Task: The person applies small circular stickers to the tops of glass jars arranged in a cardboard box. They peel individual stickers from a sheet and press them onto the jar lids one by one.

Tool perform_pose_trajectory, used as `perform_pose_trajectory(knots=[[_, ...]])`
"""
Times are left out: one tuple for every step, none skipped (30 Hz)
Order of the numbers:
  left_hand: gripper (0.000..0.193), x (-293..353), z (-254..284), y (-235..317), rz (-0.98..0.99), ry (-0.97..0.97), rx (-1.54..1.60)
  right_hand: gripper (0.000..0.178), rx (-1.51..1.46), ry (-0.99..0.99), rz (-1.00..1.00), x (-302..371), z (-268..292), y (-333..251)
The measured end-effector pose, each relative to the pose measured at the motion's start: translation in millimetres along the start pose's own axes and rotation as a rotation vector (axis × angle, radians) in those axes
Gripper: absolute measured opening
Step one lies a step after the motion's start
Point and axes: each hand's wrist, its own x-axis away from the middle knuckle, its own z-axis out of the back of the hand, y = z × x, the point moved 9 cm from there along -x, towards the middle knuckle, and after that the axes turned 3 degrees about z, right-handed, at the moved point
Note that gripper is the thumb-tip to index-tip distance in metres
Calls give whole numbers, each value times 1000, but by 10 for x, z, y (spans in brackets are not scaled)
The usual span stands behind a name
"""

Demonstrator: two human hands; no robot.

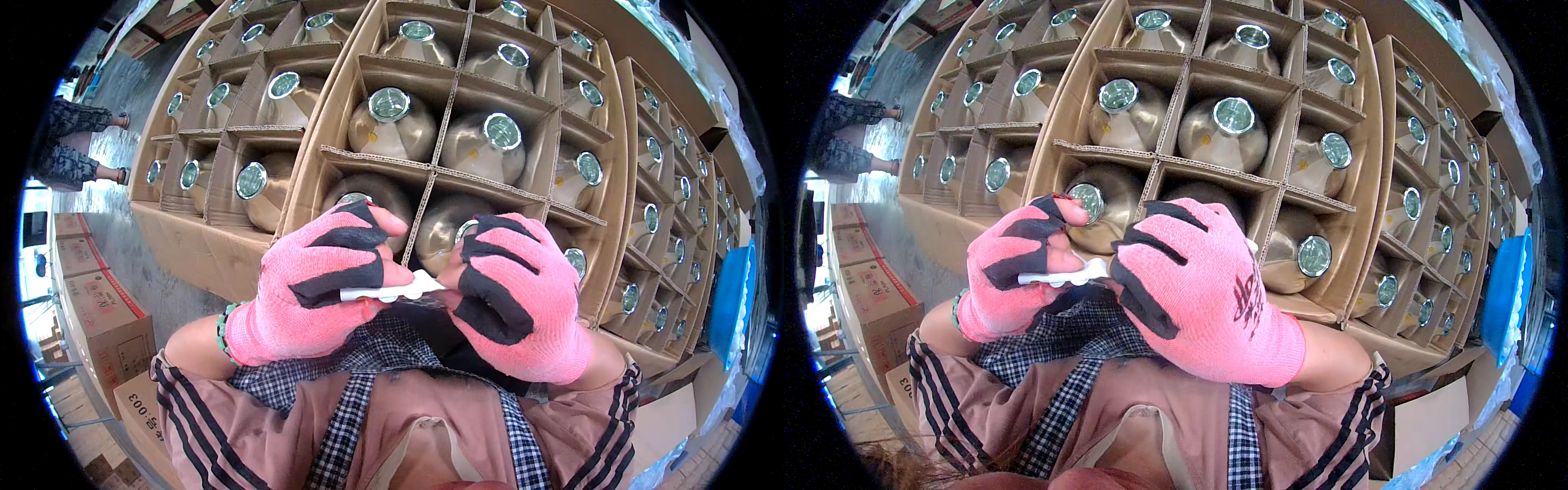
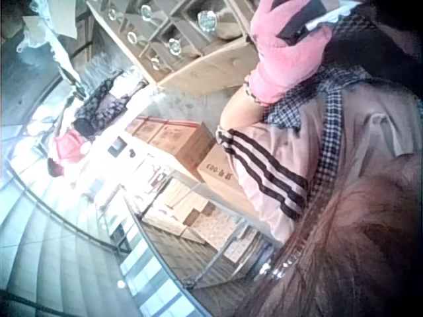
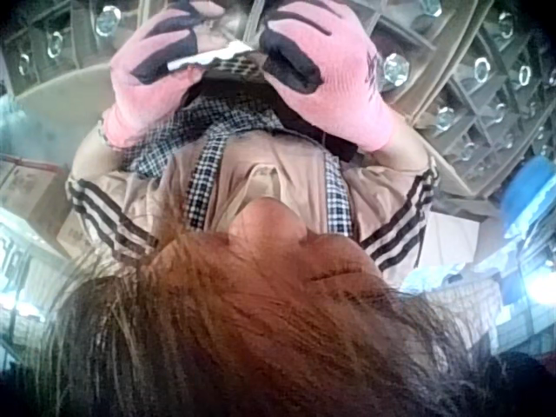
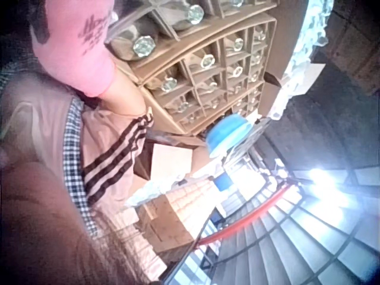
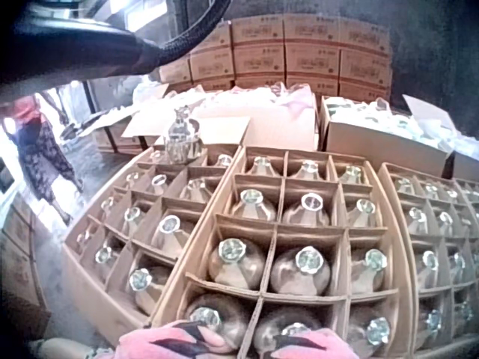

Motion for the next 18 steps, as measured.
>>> perform_pose_trajectory(knots=[[38,2,6,-26,20,8,2,25,-3,27,13,-5,8,-15],[36,13,22,-17,18,27,27,26,-22,48,12,-13,16,-27],[34,29,32,-20,16,47,51,26,-41,69,10,-16,21,-36],[32,44,48,-9,14,67,76,26,-59,89,8,-18,33,-46],[30,33,35,-35,50,40,54,27,-50,22,-22,-16,-19,-12],[28,18,30,-43,86,12,31,27,-40,-45,-52,-4,-58,28],[26,7,18,-63,122,-16,9,27,-30,-112,-83,9,-104,66],[24,5,23,-60,140,-5,17,26,-18,-103,-53,12,-104,55],[22,2,18,-58,158,4,26,25,-5,-94,-24,22,-114,55],[21,-1,16,-63,175,14,36,24,8,-84,5,28,-114,42],[21,1,19,-46,161,24,44,26,31,-38,14,23,-68,11],[21,7,20,-40,147,33,53,28,54,8,22,15,-21,-35],[21,8,24,-23,133,43,62,30,76,54,30,13,26,-67],[18,14,8,-54,161,21,60,30,80,59,65,21,25,-86],[19,28,-3,-80,190,-1,58,31,83,65,100,35,21,-95],[24,35,-17,-111,219,-24,56,31,86,70,135,47,24,-110],[20,29,-9,-89,206,-14,54,30,108,51,172,54,18,-147],[18,21,-4,-69,194,-4,53,30,130,32,209,63,13,-187]])
